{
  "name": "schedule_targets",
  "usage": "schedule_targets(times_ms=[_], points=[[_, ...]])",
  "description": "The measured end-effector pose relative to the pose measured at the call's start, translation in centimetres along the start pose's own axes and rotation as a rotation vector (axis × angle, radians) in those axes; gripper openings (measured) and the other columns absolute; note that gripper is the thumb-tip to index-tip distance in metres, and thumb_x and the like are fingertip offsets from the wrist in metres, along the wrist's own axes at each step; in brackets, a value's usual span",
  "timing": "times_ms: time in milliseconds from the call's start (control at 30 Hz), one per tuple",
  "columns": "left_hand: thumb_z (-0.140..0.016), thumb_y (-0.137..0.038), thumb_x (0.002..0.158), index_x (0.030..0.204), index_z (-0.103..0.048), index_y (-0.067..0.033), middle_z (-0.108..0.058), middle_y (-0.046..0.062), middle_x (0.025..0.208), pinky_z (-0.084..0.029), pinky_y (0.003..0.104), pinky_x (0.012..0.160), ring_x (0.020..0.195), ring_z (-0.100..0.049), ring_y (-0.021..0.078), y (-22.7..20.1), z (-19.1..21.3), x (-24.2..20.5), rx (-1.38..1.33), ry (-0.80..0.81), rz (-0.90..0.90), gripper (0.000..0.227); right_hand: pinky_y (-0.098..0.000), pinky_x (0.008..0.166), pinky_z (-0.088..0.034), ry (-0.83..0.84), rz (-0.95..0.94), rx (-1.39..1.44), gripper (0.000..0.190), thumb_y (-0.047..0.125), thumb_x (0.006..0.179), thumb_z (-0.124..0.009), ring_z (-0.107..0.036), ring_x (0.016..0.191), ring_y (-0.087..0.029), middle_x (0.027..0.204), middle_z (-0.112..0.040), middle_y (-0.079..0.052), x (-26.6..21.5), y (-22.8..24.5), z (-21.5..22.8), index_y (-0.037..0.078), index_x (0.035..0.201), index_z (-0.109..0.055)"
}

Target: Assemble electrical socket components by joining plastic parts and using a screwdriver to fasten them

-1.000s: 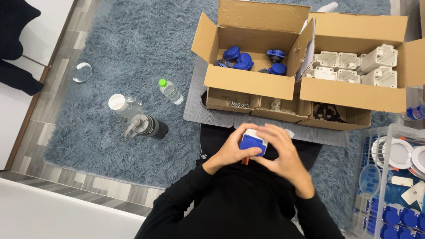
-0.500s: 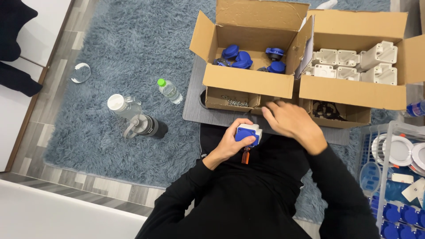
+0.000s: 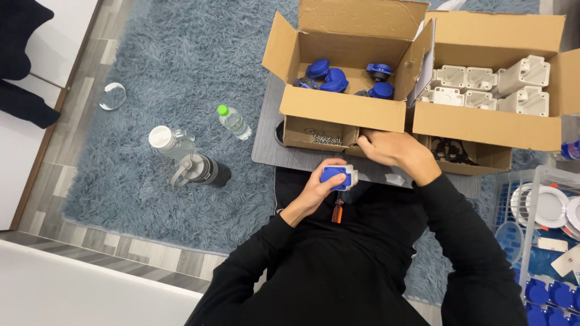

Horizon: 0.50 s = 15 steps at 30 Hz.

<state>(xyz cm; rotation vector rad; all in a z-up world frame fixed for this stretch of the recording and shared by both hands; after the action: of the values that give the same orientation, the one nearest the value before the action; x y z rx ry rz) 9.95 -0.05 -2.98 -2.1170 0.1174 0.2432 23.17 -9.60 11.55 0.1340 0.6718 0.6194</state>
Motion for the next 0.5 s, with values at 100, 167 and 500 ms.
schedule_targets(times_ms=[100, 167, 500], points=[[-0.087, -0.031, 0.097, 0.144, -0.065, -0.0102, -0.059, 0.011, 0.123, -0.066, 0.030, 0.091, 0.107, -0.063, 0.0168, -0.3, -0.5, -0.5, 0.007, 0.005, 0.018, 0.057, -0.0652, 0.122, -0.043, 0.038, -0.020, 0.134, 0.084, 0.052, 0.104, -0.021, -0.059, 0.142, -0.054, 0.147, -0.064, -0.039, 0.2, -1.5, -1.1, -0.006, 0.143, -0.067], [-0.087, -0.031, 0.097, 0.144, -0.064, -0.0095, -0.059, 0.011, 0.123, -0.067, 0.031, 0.091, 0.106, -0.064, 0.0169, -0.1, -0.6, -0.6, -0.002, 0.003, 0.026, 0.056, -0.0644, 0.121, -0.044, 0.007, -0.026, 0.120, 0.084, 0.052, 0.105, -0.023, -0.061, 0.139, -0.054, 0.143, -0.065, -0.041, -0.4, -0.4, 0.0, -0.010, 0.141, -0.067], [-0.082, -0.031, 0.101, 0.144, -0.063, -0.0073, -0.056, 0.011, 0.120, -0.068, 0.035, 0.095, 0.105, -0.066, 0.0171, -1.4, -2.2, -2.0, -0.022, 0.037, 0.052, 0.052, -0.0591, 0.123, -0.044, -0.019, -0.090, 0.116, 0.085, 0.056, 0.105, -0.031, -0.062, 0.141, -0.049, 0.142, -0.067, -0.039, -2.1, 0.8, 2.6, -0.013, 0.137, -0.070]])
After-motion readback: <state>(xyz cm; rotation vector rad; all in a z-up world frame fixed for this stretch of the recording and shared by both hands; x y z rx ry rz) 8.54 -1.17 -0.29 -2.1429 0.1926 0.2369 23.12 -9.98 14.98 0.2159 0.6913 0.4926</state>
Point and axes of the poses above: each hand's wrist, its own x-axis towards the middle knuckle, its own z-axis out of the back of the hand, y = z × x, the point moved 9 cm from there along x, towards the middle knuckle
